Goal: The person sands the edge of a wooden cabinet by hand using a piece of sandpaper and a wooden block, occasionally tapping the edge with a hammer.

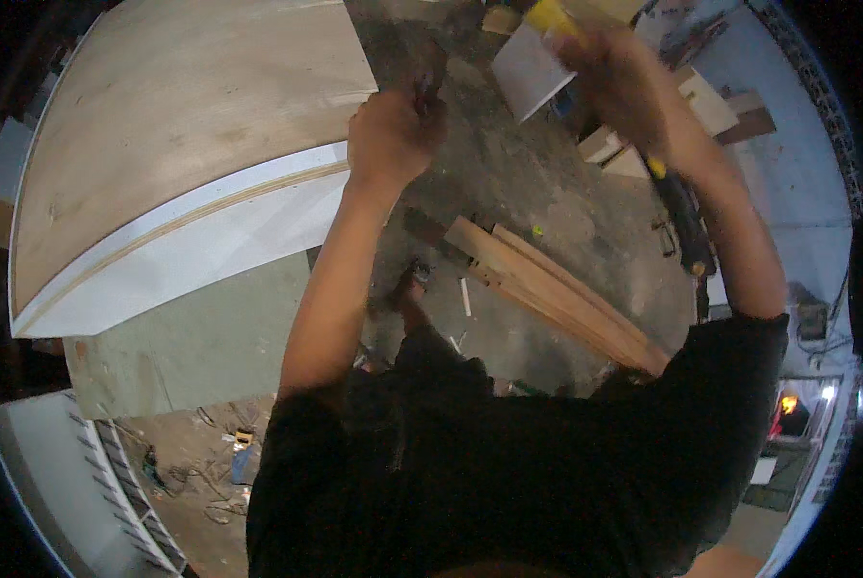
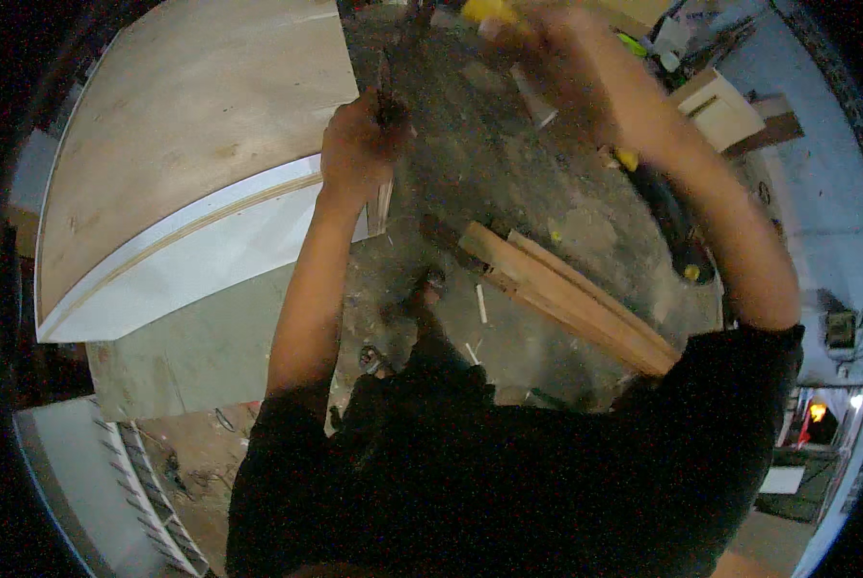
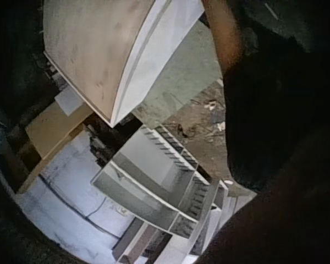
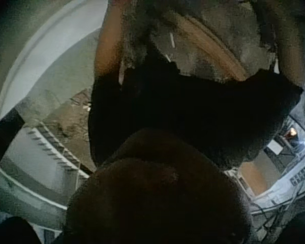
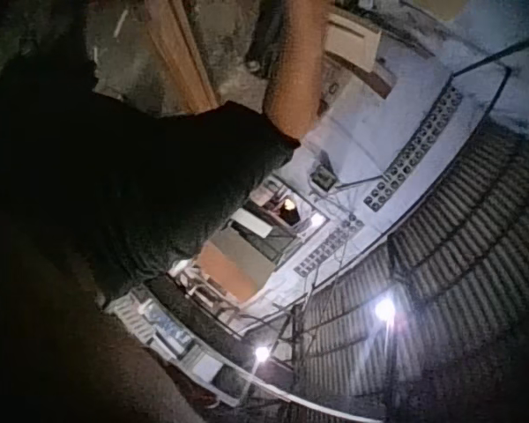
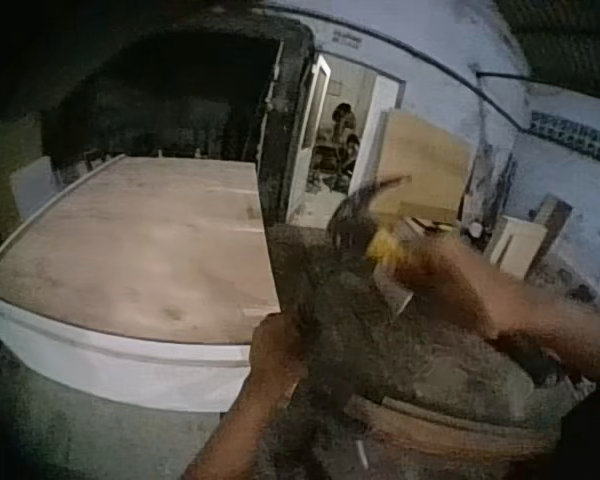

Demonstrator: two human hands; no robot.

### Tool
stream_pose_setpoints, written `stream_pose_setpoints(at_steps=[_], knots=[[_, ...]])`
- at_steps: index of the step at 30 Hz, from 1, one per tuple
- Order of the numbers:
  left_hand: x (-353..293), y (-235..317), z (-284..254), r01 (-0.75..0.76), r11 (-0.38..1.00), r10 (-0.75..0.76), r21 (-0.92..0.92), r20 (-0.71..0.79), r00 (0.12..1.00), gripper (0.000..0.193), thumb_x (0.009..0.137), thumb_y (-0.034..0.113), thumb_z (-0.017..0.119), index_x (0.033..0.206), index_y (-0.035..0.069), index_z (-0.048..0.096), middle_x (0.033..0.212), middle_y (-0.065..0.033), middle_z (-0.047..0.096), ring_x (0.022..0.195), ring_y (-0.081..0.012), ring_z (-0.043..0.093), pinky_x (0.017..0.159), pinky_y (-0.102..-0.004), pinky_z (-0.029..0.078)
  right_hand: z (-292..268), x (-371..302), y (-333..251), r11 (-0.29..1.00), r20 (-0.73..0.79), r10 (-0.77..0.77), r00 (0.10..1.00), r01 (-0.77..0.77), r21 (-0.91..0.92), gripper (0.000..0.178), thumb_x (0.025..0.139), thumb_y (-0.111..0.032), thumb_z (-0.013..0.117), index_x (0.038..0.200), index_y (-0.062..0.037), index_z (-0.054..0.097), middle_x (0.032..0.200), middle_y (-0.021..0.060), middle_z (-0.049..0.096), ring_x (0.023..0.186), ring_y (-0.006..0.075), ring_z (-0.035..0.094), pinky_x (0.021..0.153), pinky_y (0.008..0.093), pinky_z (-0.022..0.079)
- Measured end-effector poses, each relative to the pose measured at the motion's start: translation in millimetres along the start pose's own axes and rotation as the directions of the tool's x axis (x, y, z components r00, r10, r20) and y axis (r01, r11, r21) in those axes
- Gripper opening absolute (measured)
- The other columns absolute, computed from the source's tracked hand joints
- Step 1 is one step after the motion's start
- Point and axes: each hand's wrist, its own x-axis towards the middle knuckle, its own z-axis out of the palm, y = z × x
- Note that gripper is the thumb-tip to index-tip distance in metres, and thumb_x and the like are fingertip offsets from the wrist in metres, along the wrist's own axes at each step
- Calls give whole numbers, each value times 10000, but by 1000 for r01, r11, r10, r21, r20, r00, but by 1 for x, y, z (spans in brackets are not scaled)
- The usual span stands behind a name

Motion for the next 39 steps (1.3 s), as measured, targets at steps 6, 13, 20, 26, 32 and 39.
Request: stream_pose_setpoints(at_steps=[6, 13, 20, 26, 32, 39], knots=[[-1, 6, -2, 25, 993, -19, -114, 52, 998, 251, 856, 295, 648, 924, 55, 673, 812, -220, 685, 836, -422, 661, 759, -505, 513, 15, 8, 21, 949, -172, -299, 938, 312, 51, 317, 1041, -315, 494, 982, -21, 595, 697, 77, 547, 616, 184, 531, 559, 358, 415], [-1, 13, -7, 87, 996, -87, -4, 79, 993, 246, 857, 292, 644, 946, 63, 666, 820, -202, 692, 838, -415, 665, 759, -505, 513, -44, 16, 47, 706, -265, -483, 834, 192, -682, 278, 1047, -246, 473, 1194, -44, 596, 849, 35, 623, 875, 214, 625, 811, 347, 498], [-2, 8, 9, -8, 999, 8, 36, 25, 1000, 241, 850, 280, 617, 970, 78, 670, 832, -201, 696, 846, -406, 668, 768, -506, 517, 13, 0, 17, 940, -89, -267, 960, 280, 194, 254, 1005, -254, 546, 1032, -17, 632, 754, 99, 585, 660, 241, 523, 607, 356, 423], [-2, 11, -5, 76, 997, -74, -25, 77, 994, 254, 844, 276, 620, 989, 73, 669, 816, -197, 695, 824, -399, 673, 746, -501, 523, 9, 8, -14, 971, -12, -215, 976, 215, 103, 307, 1027, -291, 528, 1031, 5, 610, 732, 106, 557, 651, 204, 511, 616, 355, 410], [-4, 10, 5, 24, 999, -24, -35, -3, 1000, 248, 839, 278, 629, 964, 70, 680, 802, -191, 694, 806, -395, 675, 732, -497, 527, 7, 11, 14, 959, -80, -279, 957, 283, 34, 314, 1017, -298, 550, 1000, 7, 621, 698, 178, 593, 606, 289, 542, 618, 418, 436], [-6, 7, -11, 90, 996, -90, 15, 30, 995, 265, 845, 305, 632, 952, 69, 687, 818, -197, 696, 821, -401, 672, 745, -504, 526, -27, 7, -47, 997, -423, 73, 903, -50, 66, 262, 1021, -261, 537, 1051, -5, 584, 748, 96, 532, 639, 206, 485, 608, 356, 399]])
